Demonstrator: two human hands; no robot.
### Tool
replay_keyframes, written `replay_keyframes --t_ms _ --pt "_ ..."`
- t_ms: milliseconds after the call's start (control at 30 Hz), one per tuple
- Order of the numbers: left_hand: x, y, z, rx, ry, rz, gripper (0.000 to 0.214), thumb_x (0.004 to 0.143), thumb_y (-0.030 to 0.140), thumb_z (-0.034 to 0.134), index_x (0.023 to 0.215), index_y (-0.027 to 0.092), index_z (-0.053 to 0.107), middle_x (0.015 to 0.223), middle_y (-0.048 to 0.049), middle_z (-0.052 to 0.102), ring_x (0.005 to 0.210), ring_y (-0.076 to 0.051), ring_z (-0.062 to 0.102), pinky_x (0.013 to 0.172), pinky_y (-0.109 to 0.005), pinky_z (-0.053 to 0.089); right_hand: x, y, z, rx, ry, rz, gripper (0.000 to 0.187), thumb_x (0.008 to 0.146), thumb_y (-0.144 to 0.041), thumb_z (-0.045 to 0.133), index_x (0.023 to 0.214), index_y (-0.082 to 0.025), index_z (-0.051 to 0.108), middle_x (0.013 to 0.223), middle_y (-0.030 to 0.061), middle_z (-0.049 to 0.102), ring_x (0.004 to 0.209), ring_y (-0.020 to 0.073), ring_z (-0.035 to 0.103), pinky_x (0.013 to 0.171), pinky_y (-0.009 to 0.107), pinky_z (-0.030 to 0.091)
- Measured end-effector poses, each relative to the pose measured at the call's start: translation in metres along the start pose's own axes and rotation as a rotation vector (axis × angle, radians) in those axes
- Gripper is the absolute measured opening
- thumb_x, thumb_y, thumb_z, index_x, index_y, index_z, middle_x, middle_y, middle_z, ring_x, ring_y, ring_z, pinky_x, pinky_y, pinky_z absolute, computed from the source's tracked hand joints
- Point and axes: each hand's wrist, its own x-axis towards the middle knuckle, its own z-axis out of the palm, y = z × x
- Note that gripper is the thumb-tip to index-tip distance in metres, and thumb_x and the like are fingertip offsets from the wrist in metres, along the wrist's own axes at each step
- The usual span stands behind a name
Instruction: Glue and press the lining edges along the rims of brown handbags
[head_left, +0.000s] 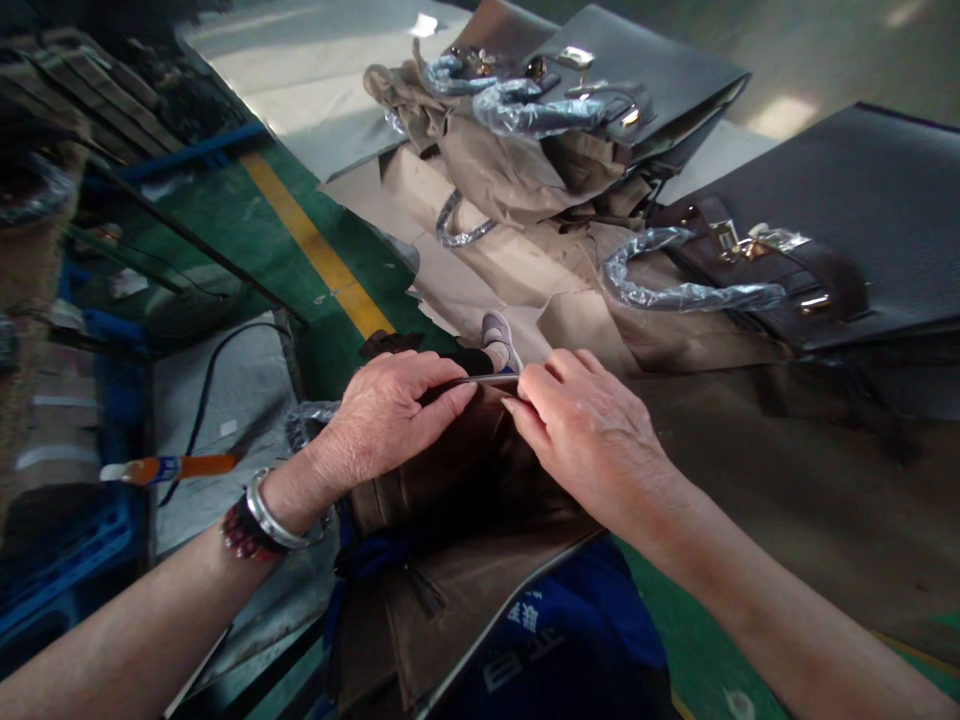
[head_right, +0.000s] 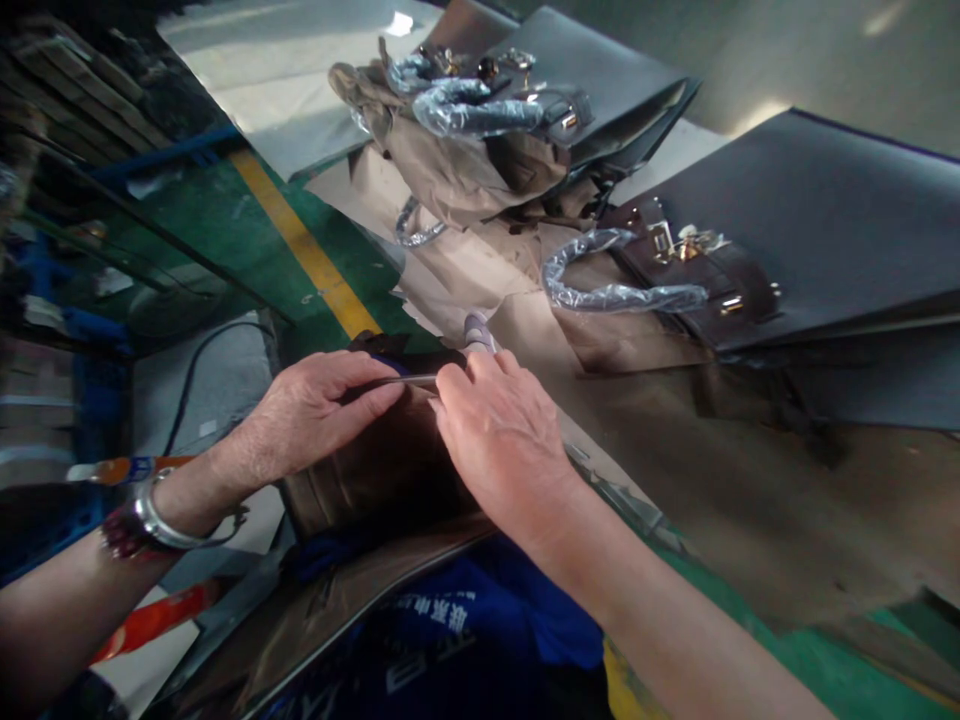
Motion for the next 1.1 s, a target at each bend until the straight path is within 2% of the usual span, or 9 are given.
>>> replay_keyframes --t_ms 100,233,367,500,900,1000,1100 --pt "0.0002 0.0 0.0003 0.003 0.007 -0.002 0.028 0.088 0.038 0.046 0.088 0.019 0.067 0.078 -0.0023 0.065 0.075 -0.016 0.058 0.069 -0.027 0.044 -0.0017 -0.0025 -0.0006 -0.015 0.022 0.013 0.007 0.086 -0.022 0.052 0.081 -0.02 0.057 0.082 0.0059 0.059 0.081 0.0226 0.051 0.068 0.032 0.032" --pt "0.0004 -0.0008 0.0019 -0.012 0.013 -0.009 0.028 0.087 0.038 0.047 0.088 0.019 0.067 0.078 -0.0026 0.065 0.075 -0.016 0.058 0.069 -0.027 0.045 -0.0044 -0.0021 -0.0015 0.006 0.022 -0.028 0.013 0.086 -0.015 0.049 0.078 -0.02 0.058 0.074 0.0033 0.06 0.077 0.0214 0.051 0.07 0.033 0.03" --pt "-0.0005 -0.0023 0.0028 -0.046 0.006 -0.005 0.028 0.087 0.039 0.047 0.088 0.02 0.067 0.078 -0.0016 0.065 0.075 -0.016 0.058 0.069 -0.026 0.045 -0.0041 0.0002 0.0009 0.031 0.077 0.04 0.015 0.086 -0.02 0.052 0.072 -0.019 0.058 0.07 0.0038 0.061 0.072 0.0211 0.052 0.068 0.032 0.031" --pt "-0.001 -0.0031 0.0014 -0.059 -0.01 -0.006 0.027 0.087 0.039 0.047 0.087 0.021 0.067 0.078 -0.001 0.065 0.075 -0.016 0.058 0.069 -0.025 0.045 -0.0018 0.0008 0.0039 0.054 0.101 0.087 0.012 0.085 -0.023 0.056 0.076 -0.017 0.058 0.07 0.0036 0.062 0.068 0.0207 0.053 0.066 0.031 0.033" --pt "-0.0014 0.0006 -0.0006 -0.037 -0.037 0.033 0.028 0.088 0.038 0.045 0.088 0.021 0.067 0.079 -0.0012 0.065 0.076 -0.016 0.057 0.07 -0.026 0.043 -0.0019 0.0032 0.0036 0.02 0.12 0.028 0.012 0.087 -0.015 0.052 0.076 -0.018 0.057 0.068 0.0035 0.057 0.067 0.0203 0.052 0.065 0.03 0.034" --pt "-0.0019 0.0014 -0.0012 -0.021 -0.045 0.046 0.028 0.088 0.038 0.045 0.088 0.021 0.067 0.08 -0.0004 0.066 0.076 -0.016 0.057 0.069 -0.026 0.042 -0.0021 0.0042 0.0048 0.044 0.145 0.041 0.005 0.085 -0.013 0.055 0.083 -0.017 0.059 0.072 0.0033 0.059 0.068 0.0203 0.053 0.065 0.03 0.035" --pt "-0.0019 0.0018 -0.0009 -0.014 -0.046 0.048 0.028 0.089 0.037 0.045 0.089 0.021 0.067 0.081 -0.0001 0.066 0.076 -0.015 0.057 0.069 -0.026 0.042 -0.0021 0.0057 0.0066 0.058 0.118 0.011 0.018 0.087 -0.014 0.053 0.103 -0.014 0.06 0.084 0.0049 0.064 0.076 0.022 0.055 0.07 0.031 0.037"
